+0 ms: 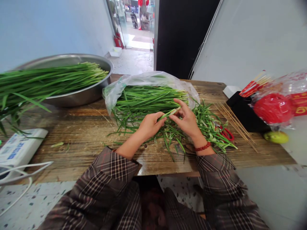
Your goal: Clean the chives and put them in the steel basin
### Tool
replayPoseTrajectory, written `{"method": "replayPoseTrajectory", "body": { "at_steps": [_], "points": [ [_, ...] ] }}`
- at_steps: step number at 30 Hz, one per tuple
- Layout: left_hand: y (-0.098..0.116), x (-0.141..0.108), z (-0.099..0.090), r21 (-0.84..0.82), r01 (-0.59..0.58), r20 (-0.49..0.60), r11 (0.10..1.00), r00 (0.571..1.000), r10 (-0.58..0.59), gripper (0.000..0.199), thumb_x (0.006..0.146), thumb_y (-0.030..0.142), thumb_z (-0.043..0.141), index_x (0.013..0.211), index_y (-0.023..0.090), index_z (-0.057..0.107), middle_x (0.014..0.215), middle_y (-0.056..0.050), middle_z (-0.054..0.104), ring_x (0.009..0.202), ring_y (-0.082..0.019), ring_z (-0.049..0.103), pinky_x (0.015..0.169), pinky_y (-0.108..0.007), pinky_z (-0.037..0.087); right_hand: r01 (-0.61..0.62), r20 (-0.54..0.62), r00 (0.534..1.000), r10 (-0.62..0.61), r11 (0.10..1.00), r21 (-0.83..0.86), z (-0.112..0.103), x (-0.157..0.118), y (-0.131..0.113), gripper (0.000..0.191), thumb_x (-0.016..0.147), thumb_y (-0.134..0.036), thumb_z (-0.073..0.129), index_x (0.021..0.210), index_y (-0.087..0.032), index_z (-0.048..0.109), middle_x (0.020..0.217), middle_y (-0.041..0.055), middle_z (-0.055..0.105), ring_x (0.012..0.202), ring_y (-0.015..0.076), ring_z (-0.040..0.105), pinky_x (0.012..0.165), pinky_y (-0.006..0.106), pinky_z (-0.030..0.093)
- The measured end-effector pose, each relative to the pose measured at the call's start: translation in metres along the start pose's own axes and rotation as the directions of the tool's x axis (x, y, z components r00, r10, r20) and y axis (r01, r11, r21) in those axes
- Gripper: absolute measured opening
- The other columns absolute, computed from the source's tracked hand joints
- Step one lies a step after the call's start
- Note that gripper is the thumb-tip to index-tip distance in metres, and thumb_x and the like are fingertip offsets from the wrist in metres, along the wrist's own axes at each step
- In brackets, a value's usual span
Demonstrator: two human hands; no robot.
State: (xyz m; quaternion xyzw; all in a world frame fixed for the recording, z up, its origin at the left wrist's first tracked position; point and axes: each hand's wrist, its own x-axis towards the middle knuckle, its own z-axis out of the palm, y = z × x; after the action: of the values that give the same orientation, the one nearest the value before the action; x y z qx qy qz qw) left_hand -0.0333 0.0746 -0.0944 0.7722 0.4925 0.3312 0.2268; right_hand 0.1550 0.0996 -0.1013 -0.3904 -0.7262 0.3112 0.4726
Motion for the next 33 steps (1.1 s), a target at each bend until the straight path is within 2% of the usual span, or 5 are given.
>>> {"method": "replayPoseTrajectory", "body": {
  "at_steps": [7, 11, 14, 22, 33],
  "points": [
    [-0.003, 0.003, -0.006, 0.158, 0.048, -0.091, 0.986, 0.995, -0.034, 0.034, 0.091, 0.036, 0.045, 0.061, 0.019, 0.044, 0.061, 0.001, 0.048, 0.062, -0.014, 0.043, 0.06, -0.026, 0.029, 0.087, -0.015, 0.996, -0.091, 0.983, -0.163, -0.017, 0.002, -0.002, 0.055, 0.083, -0.025, 0.062, 0.136, -0.025, 0.047, 0.082, 0.0003, 0.069, 0.072, 0.0162, 0.063, 0.073, 0.034, 0.054],
    [-0.007, 0.003, -0.011, 0.207, 0.061, -0.104, 0.976, 0.994, -0.04, 0.033, 0.09, 0.034, 0.047, 0.061, 0.019, 0.049, 0.061, 0.001, 0.051, 0.062, -0.014, 0.046, 0.06, -0.026, 0.031, 0.107, -0.152, 0.977, -0.153, 0.955, -0.275, -0.038, 0.003, 0.0, 0.018, 0.087, -0.027, 0.058, 0.1, -0.024, 0.069, 0.081, 0.0015, 0.07, 0.072, 0.0154, 0.062, 0.068, 0.032, 0.05],
    [-0.006, 0.002, -0.011, 0.237, 0.048, -0.092, 0.97, 0.995, -0.026, 0.031, 0.09, 0.033, 0.049, 0.064, 0.019, 0.055, 0.066, -0.001, 0.058, 0.064, -0.015, 0.05, 0.061, -0.027, 0.033, 0.187, -0.101, 0.967, -0.233, 0.921, -0.342, -0.044, 0.004, -0.004, 0.014, 0.087, -0.03, 0.061, 0.08, -0.023, 0.072, 0.081, 0.0034, 0.071, 0.079, 0.0181, 0.064, 0.077, 0.036, 0.05],
    [-0.003, 0.0, -0.005, 0.195, -0.002, -0.013, 0.981, 1.0, 0.005, 0.021, 0.09, 0.03, 0.052, 0.084, 0.019, 0.069, 0.084, -0.004, 0.071, 0.079, -0.018, 0.062, 0.07, -0.026, 0.042, 0.308, 0.175, 0.951, -0.257, 0.85, -0.427, -0.02, 0.004, -0.003, 0.017, 0.086, -0.037, 0.065, 0.096, -0.026, 0.073, 0.096, 0.0056, 0.073, 0.094, 0.0226, 0.061, 0.089, 0.041, 0.044],
    [0.005, -0.009, -0.005, 0.524, -0.156, -0.039, 0.837, 0.978, 0.207, 0.016, 0.09, 0.024, 0.053, 0.093, 0.019, 0.067, 0.081, -0.005, 0.064, 0.076, -0.019, 0.059, 0.065, -0.029, 0.04, -0.111, -0.066, 0.99, 0.124, 0.977, 0.18, 0.01, 0.001, 0.003, 0.017, 0.08, -0.037, 0.067, 0.079, -0.021, 0.071, 0.081, 0.0009, 0.07, 0.077, 0.0144, 0.061, 0.073, 0.028, 0.046]
  ]
}}
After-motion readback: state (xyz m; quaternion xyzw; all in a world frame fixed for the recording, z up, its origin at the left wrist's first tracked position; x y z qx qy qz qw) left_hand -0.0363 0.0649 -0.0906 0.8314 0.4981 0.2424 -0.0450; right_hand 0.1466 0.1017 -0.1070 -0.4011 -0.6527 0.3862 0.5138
